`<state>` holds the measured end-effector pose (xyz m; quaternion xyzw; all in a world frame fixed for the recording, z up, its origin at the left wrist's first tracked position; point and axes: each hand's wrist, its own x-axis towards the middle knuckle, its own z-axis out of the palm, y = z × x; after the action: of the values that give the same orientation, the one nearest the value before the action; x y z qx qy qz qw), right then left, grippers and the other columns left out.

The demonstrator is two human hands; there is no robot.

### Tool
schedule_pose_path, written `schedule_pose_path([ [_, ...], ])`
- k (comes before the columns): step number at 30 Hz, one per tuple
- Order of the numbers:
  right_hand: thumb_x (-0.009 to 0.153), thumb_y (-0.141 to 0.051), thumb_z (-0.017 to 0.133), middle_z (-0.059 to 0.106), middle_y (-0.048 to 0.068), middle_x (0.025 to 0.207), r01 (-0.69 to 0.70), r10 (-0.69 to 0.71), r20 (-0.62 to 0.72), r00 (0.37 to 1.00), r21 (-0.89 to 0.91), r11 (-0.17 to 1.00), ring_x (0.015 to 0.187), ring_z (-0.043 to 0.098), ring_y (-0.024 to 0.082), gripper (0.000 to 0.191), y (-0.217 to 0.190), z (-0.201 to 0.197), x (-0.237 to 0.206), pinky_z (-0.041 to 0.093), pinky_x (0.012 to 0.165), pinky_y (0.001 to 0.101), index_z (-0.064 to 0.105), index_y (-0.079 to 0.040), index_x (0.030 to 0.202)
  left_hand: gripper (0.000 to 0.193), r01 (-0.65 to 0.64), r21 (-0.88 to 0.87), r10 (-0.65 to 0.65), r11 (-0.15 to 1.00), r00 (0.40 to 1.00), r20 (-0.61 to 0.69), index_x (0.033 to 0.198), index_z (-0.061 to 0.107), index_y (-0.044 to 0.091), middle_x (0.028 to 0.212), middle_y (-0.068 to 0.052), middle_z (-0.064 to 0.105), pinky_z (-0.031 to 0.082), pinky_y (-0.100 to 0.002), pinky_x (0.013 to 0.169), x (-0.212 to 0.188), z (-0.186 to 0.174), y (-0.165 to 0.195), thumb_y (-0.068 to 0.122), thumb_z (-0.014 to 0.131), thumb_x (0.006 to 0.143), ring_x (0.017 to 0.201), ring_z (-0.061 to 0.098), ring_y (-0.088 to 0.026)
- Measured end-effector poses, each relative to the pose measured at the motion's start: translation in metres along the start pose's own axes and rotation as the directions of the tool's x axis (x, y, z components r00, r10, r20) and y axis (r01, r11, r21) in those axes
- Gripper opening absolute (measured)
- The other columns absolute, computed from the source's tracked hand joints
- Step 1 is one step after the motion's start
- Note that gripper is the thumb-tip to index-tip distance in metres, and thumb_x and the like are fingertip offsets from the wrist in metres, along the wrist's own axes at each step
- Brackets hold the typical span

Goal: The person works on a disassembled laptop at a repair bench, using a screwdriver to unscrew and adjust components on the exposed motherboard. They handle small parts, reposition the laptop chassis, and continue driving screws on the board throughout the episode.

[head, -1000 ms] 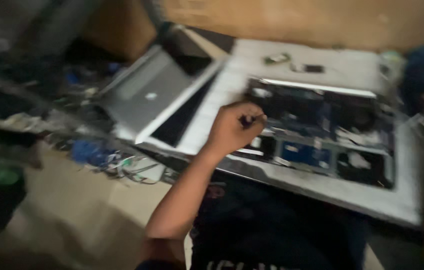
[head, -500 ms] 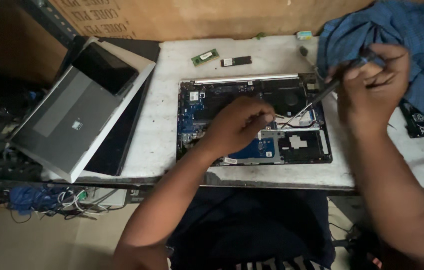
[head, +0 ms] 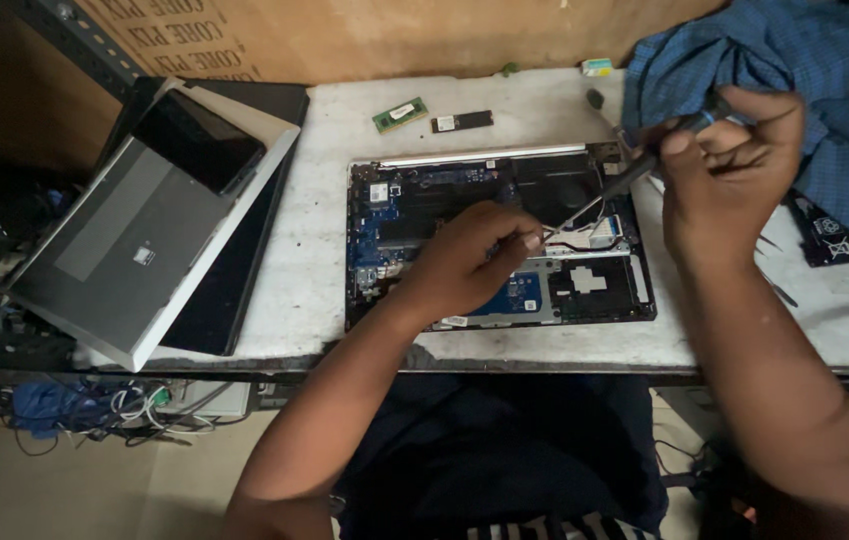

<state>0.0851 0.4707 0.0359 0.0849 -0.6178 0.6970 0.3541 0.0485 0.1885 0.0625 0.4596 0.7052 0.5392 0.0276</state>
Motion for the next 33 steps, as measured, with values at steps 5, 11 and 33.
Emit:
schedule_pose_path([
  [5,0.114,0.002,0.074,0.069,0.015,0.094,0.004,-0.004,-0.003,1.000,-0.071,0.997,0.085,0.070,0.019,0.042,-0.006,0.003,0.001,0.058,0.082,0.0307,0.036,-0.005,0.130,0.006,-0.001,-0.024,0.001,1.000,1.000,-0.009,0.110,0.065,0.008,0.102,-0.006,0.068,0.052,-0.036,0.088,0.000,0.000,0.002,0.011,0.062,0.106,0.098,0.064,-0.023],
  [11,0.114,0.014,0.074,0.066,0.017,0.102,0.065,-0.064,0.015,0.998,-0.196,0.978,0.088,0.068,0.019,0.045,-0.018,0.016,-0.001,0.062,0.084,0.0315,0.035,-0.004,0.129,0.011,0.109,0.018,-0.107,0.994,0.991,-0.077,0.108,0.066,0.008,0.096,-0.008,0.066,0.054,-0.033,0.074,-0.002,0.003,-0.002,0.015,0.066,0.100,0.088,0.065,-0.022],
  [33,0.113,0.011,0.072,0.073,0.019,0.104,0.004,0.022,0.196,0.980,-0.133,0.991,0.092,0.075,0.020,0.047,-0.031,0.036,-0.007,0.064,0.084,0.0307,0.035,-0.002,0.138,0.012,0.141,-0.018,-0.142,0.990,0.980,-0.141,0.099,0.075,0.009,0.086,-0.007,0.073,0.055,-0.032,0.071,-0.009,-0.005,-0.004,0.019,0.071,0.096,0.078,0.068,-0.020],
])
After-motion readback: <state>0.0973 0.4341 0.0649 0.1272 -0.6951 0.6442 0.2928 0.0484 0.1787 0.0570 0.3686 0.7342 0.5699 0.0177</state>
